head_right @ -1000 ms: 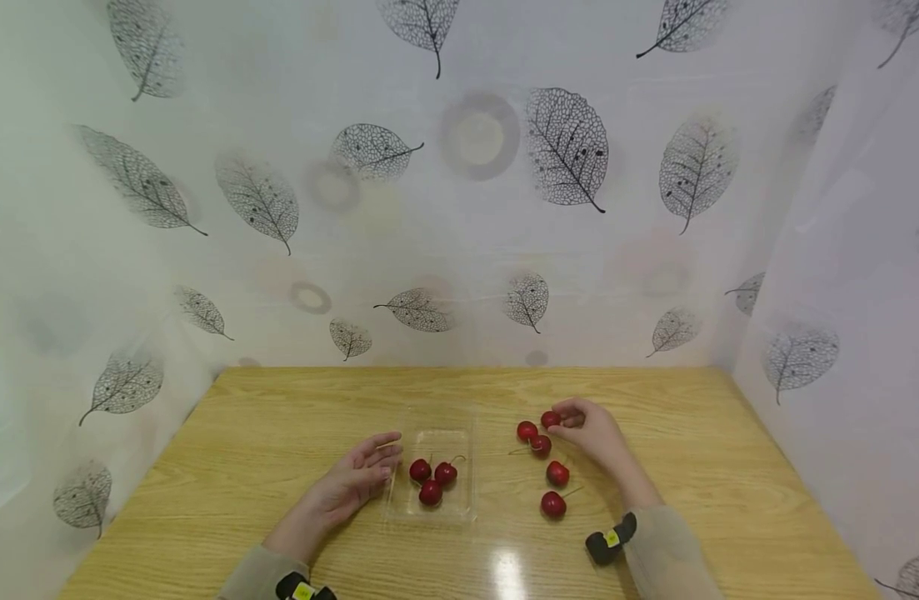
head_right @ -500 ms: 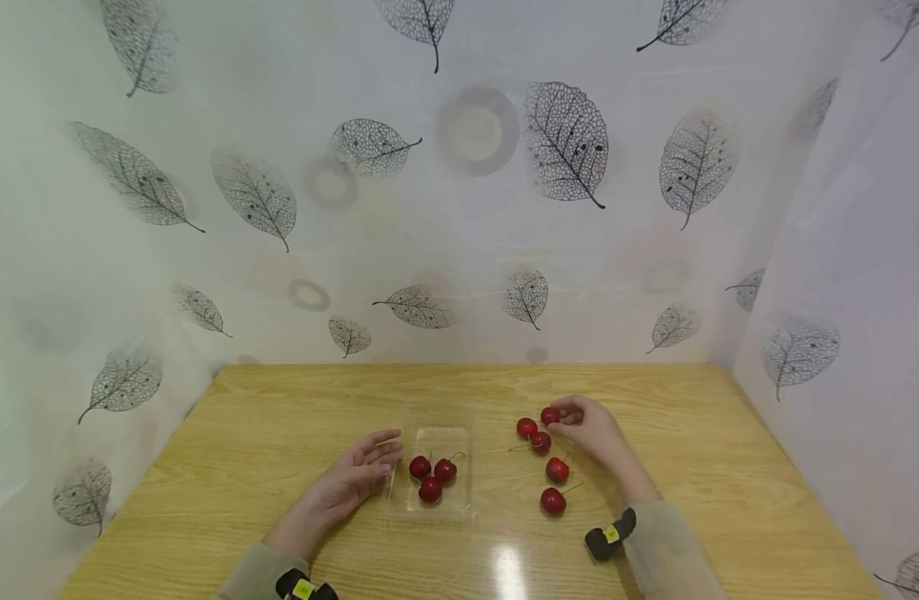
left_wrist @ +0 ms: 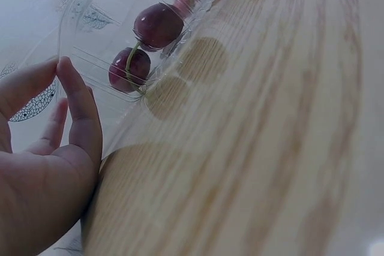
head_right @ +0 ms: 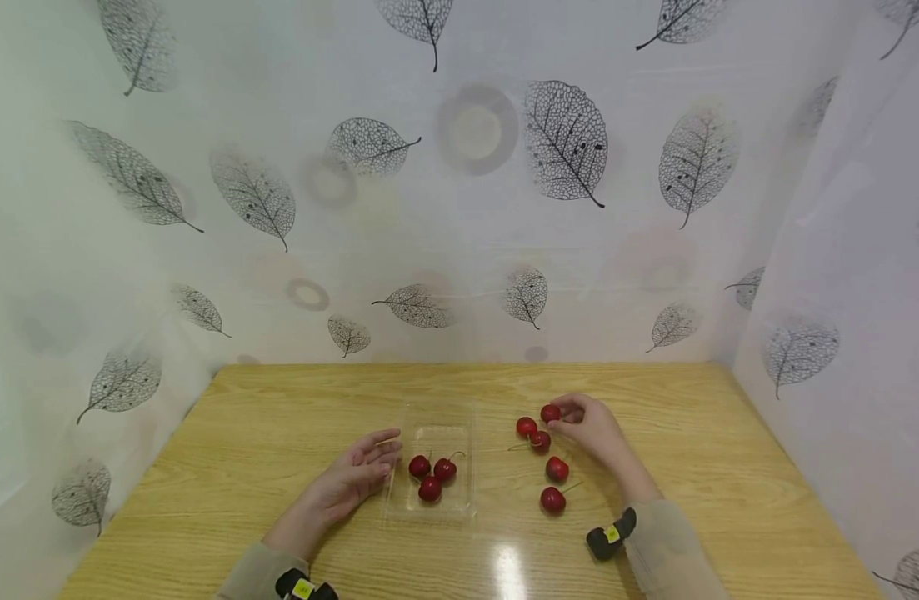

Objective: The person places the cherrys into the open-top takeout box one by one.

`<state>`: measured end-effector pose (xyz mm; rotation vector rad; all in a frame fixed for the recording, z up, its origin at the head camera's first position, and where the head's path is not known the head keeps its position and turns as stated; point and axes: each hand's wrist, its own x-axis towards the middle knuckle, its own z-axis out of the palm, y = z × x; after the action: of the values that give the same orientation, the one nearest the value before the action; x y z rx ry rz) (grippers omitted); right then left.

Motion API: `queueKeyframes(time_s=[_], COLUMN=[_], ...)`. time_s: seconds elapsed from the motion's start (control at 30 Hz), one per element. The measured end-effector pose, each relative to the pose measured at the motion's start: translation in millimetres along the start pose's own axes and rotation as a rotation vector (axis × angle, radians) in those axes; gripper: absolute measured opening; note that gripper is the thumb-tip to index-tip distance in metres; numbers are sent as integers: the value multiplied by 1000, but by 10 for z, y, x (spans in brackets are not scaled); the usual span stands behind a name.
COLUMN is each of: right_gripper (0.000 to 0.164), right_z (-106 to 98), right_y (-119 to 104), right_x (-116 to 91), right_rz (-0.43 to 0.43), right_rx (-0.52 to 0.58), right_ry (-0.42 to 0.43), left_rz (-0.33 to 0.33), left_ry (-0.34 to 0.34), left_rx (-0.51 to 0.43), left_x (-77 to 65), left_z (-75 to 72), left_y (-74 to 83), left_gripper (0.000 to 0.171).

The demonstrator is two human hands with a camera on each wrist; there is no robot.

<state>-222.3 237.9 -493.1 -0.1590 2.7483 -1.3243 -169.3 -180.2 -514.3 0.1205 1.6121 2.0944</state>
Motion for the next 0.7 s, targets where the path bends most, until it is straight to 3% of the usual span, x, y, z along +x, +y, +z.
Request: queueKeyframes(time_s=[0.37,0.7], right_gripper=[38,42], right_z=[-8,8], right_y=[-5,-152], right_x=[0,-7], right_rz=[-15,-42], right_rx=[4,7], right_ry=[3,0], left_rz=[-6,1], left_ry=[-3,-4], left_rx=[5,12], left_x=[5,13], left_z=[-6,-12], left_y=[-6,-17], left_gripper=[73,73])
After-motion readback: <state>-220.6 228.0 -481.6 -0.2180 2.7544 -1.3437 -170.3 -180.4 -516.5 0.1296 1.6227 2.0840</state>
